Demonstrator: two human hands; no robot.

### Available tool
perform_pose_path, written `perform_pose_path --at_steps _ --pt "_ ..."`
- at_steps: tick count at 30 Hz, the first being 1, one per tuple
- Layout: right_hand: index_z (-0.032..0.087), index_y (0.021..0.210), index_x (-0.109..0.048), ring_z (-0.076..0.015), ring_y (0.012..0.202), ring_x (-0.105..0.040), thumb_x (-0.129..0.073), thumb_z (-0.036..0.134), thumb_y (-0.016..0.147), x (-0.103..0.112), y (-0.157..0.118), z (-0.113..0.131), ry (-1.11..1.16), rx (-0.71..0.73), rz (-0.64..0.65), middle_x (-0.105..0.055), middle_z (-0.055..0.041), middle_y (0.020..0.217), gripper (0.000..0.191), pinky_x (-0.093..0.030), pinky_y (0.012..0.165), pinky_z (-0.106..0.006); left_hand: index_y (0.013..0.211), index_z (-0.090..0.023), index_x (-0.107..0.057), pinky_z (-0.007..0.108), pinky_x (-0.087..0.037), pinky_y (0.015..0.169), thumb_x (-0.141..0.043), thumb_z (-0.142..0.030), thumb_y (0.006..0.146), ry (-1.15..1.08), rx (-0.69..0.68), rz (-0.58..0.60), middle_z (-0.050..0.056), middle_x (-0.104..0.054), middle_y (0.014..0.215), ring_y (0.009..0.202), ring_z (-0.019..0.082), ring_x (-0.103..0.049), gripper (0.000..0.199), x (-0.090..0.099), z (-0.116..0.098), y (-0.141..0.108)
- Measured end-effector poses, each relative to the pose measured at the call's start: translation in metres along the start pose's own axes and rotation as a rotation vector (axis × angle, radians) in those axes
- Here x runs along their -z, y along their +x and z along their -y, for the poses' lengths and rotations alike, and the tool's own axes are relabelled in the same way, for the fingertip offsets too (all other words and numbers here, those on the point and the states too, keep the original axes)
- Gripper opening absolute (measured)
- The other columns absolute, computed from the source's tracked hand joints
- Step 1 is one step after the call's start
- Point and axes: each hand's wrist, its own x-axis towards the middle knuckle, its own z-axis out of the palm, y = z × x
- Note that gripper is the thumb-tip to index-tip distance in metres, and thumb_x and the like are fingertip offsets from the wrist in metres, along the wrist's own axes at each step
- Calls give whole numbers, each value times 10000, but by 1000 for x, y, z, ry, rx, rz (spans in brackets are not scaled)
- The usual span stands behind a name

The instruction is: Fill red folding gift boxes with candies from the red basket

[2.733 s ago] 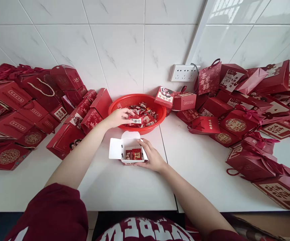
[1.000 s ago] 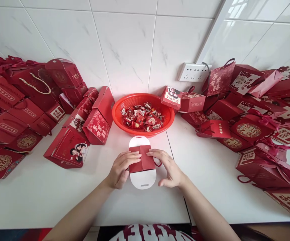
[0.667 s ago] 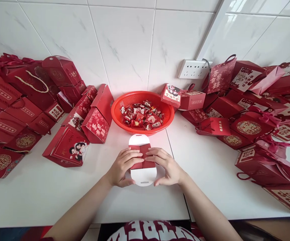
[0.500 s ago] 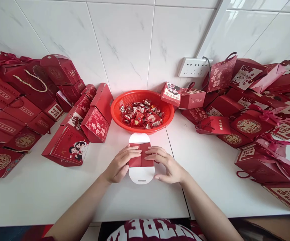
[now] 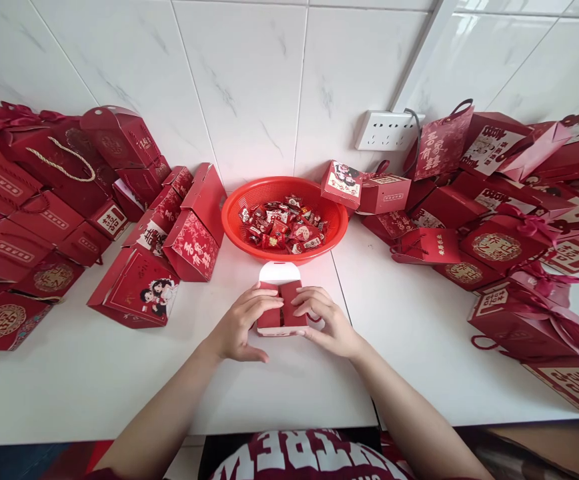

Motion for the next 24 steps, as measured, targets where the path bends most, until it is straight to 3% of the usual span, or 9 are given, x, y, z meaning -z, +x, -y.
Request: perform_pose_path --at_steps 3,5,7,9,11,13,15,19,24 --pt "250 921 -599 -272 1156 -563 -632 300 950 -15 1 3 22 -85 -139 -651 -70 1049 67 -448 1019 -480 1362 -198 -541 513 -360 1148 -511 -468 963 12 85 -98 122 -674 1236 1242 305 -574 483 -5 -3 0" --pt "261 1017 -589 -260 1199 -546 -585 287 974 -24 1 6 76 -148 -207 -625 -75 1130 50 -439 1046 -476 1382 -215 -521 505 -359 1161 -454 -291 990 -28 146 -173 118 -640 1295 1289 280 -541 405 -11 -6 -1" --pt "288 1212 -541 -253 1314 -477 -573 299 980 -31 0 6 168 -197 -262 -527 -86 1345 235 -412 1102 -475 1452 -226 -447 516 -344 1181 -475 -241 973 -109 194 -256 130 -489 1480 1417 296 -412 481 -19 -9 -2" --pt "325 1388 -440 -254 1427 -364 -581 334 976 -37 -1 4 276 -247 -287 -358 -72 1533 436 -362 1163 -476 1547 -250 -296 523 -304 1210 -523 -263 957 -254 268 -343 111 -224 1645 1518 318 -227 633 -25 -11 -2" --pt "360 1500 -323 -255 1472 -302 -583 370 975 -41 -3 -1 390 -311 -274 -244 -43 1615 586 -325 1195 -478 1599 -291 -118 510 -298 1219 -553 -299 952 -458 376 -385 84 -84 1686 1538 320 -173 779 -30 -12 -1" --pt "384 1548 -241 -255 1470 -310 -587 389 971 -45 -4 -6 488 -365 -252 -220 -26 1635 673 -316 1202 -482 1606 -299 -58 505 -344 1194 -575 -342 946 -652 464 -354 101 -172 1671 1506 328 -270 839 -32 -10 1" --pt "394 1561 -210 -260 1457 -335 -599 398 964 -46 -5 -11 560 -386 -233 -219 -23 1641 713 -337 1188 -488 1596 -274 -148 498 -387 1162 -612 -374 922 -749 503 -335 122 -293 1627 1463 342 -350 824 -30 -8 3" --pt "391 1567 -184 -256 1447 -350 -637 423 938 -42 -4 -14 553 -360 -213 -263 -45 1617 775 -327 1190 -487 1518 -241 -318 476 -407 1135 -673 -379 873 -749 498 -374 137 -393 1563 1415 340 -408 749 -24 -3 6" --pt "347 1573 -159 -273 1427 -384 -671 488 896 -36 -2 -16 454 -305 -177 -306 -96 1587 861 -336 1180 -514 1486 -243 -305 478 -472 1063 -681 -372 854 -706 503 -387 152 -469 1480 1294 309 -529 748 -25 -6 1"
